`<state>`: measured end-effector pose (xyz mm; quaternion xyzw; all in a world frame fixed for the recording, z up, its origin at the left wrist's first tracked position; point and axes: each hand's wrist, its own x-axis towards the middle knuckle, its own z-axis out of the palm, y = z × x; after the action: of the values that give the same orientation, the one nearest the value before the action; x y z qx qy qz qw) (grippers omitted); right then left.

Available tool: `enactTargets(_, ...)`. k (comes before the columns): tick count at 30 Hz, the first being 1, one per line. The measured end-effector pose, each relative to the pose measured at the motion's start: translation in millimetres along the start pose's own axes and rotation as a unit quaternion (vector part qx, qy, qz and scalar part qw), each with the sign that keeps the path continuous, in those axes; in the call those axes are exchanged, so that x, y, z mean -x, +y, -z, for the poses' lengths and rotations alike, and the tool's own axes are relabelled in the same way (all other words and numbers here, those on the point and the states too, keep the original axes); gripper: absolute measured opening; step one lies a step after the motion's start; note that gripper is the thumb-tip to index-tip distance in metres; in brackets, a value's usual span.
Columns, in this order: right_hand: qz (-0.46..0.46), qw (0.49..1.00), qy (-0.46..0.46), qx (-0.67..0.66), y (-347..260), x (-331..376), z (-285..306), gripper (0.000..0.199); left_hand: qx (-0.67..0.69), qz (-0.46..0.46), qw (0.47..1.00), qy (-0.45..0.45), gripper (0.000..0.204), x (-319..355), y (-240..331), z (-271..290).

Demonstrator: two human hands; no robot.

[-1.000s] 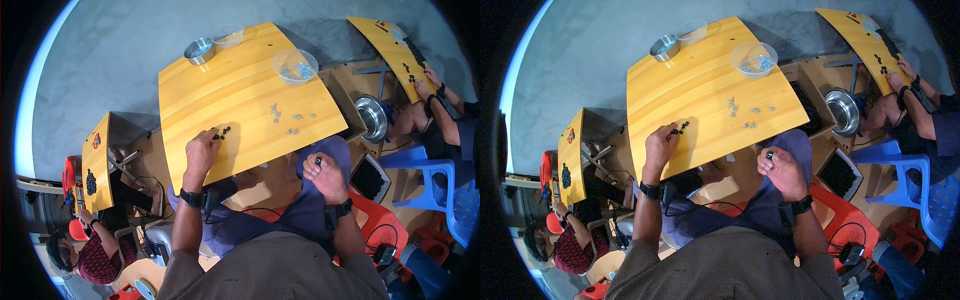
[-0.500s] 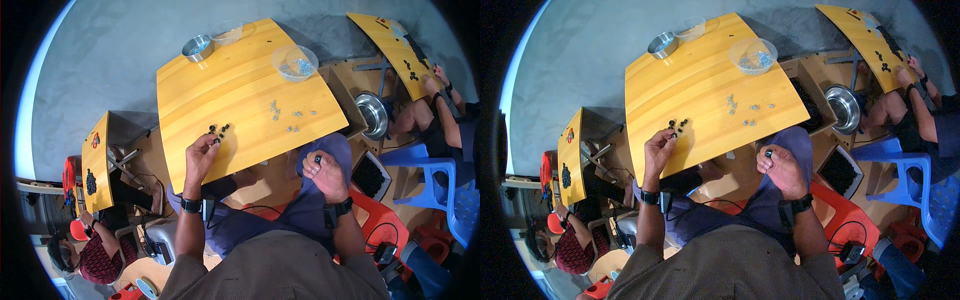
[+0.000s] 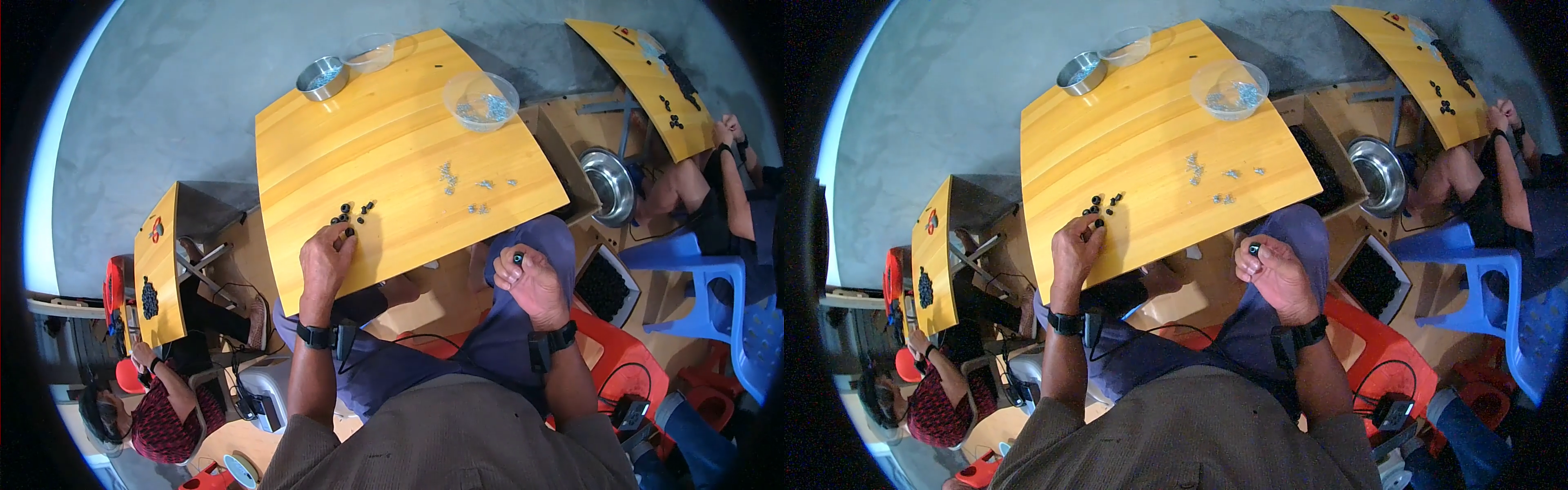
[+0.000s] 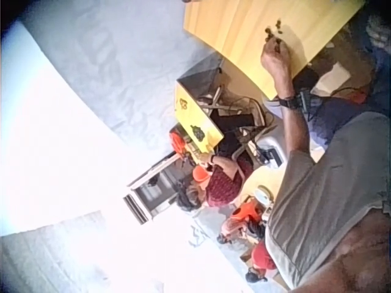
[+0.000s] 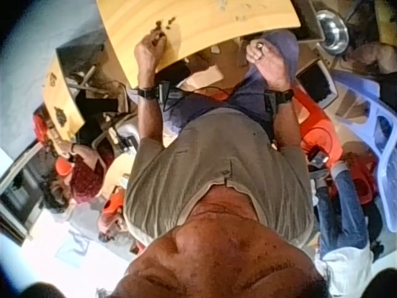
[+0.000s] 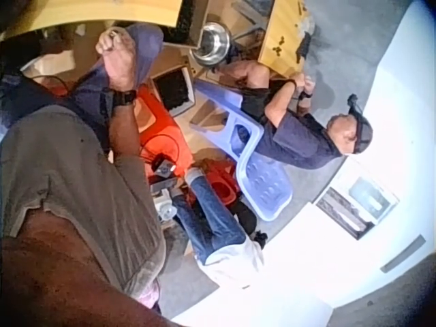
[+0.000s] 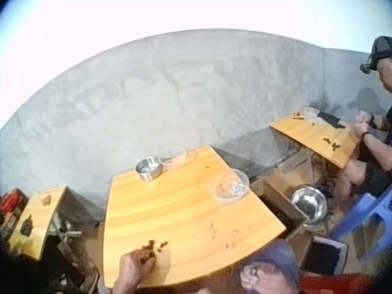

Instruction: Assembling small black and silver plastic and metal mechanical parts.

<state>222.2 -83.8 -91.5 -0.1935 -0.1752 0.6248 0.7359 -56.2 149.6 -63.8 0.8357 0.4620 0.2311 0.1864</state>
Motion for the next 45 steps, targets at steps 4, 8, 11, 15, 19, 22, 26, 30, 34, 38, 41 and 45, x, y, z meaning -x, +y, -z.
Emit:
enactTargets(4, 0.001, 1.000, -0.005, 0.002, 0, 1, 1, 0.031, -0.011, -0.006, 1.000, 0.010, 0.027, -8, 15, 0)
enactTargets(8, 0.001, 1.000, -0.015, 0.004, 1, 1, 4, 0.030, -0.007, -0.026, 0.999, 0.020, 0.026, -17, 14, -9)
enactTargets(11, -0.001, 1.000, -0.007, -0.007, 5, 1, 6, 0.030, -0.010, -0.047, 0.999, 0.017, 0.024, -18, 13, -13)
enactTargets(15, -0.024, 1.000, 0.000, -0.003, 11, 2, 3, 0.028, 0.152, -0.018, 0.988, 0.000, 0.016, -7, 17, -11)
enactTargets(19, -0.060, 0.998, -0.011, -0.008, 26, 3, -10, 0.027, 0.403, 0.015, 0.911, -0.085, 0.010, 22, 55, -2)
enactTargets(22, -0.109, 0.994, -0.009, 0.000, 47, -1, -26, 0.027, 0.473, 0.069, 0.864, -0.158, 0.010, 47, 67, 2)
enactTargets(26, -0.109, 0.994, 0.009, 0.020, 65, 4, -45, 0.027, 0.532, 0.053, 0.824, -0.186, 0.016, 74, 85, 5)
enactTargets(30, -0.101, 0.995, 0.004, 0.017, 69, 13, -49, 0.028, 0.537, 0.030, 0.822, -0.188, 0.018, 90, 90, 9)
enactTargets(34, -0.101, 0.995, 0.008, 0.022, 73, 22, -52, 0.027, 0.504, -0.008, 0.845, -0.179, 0.021, 101, 93, 11)
enactTargets(38, -0.108, 0.994, 0.001, 0.023, 77, 29, -58, 0.027, 0.493, -0.049, 0.857, -0.140, 0.024, 112, 104, 15)
enactTargets(41, -0.105, 0.994, -0.010, 0.027, 78, 34, -64, 0.027, 0.459, -0.064, 0.878, -0.118, 0.025, 119, 108, 19)
enactTargets(45, -0.100, 0.994, -0.008, 0.050, 79, 42, -75, 0.029, 0.373, -0.099, 0.918, -0.088, 0.025, 127, 114, 24)
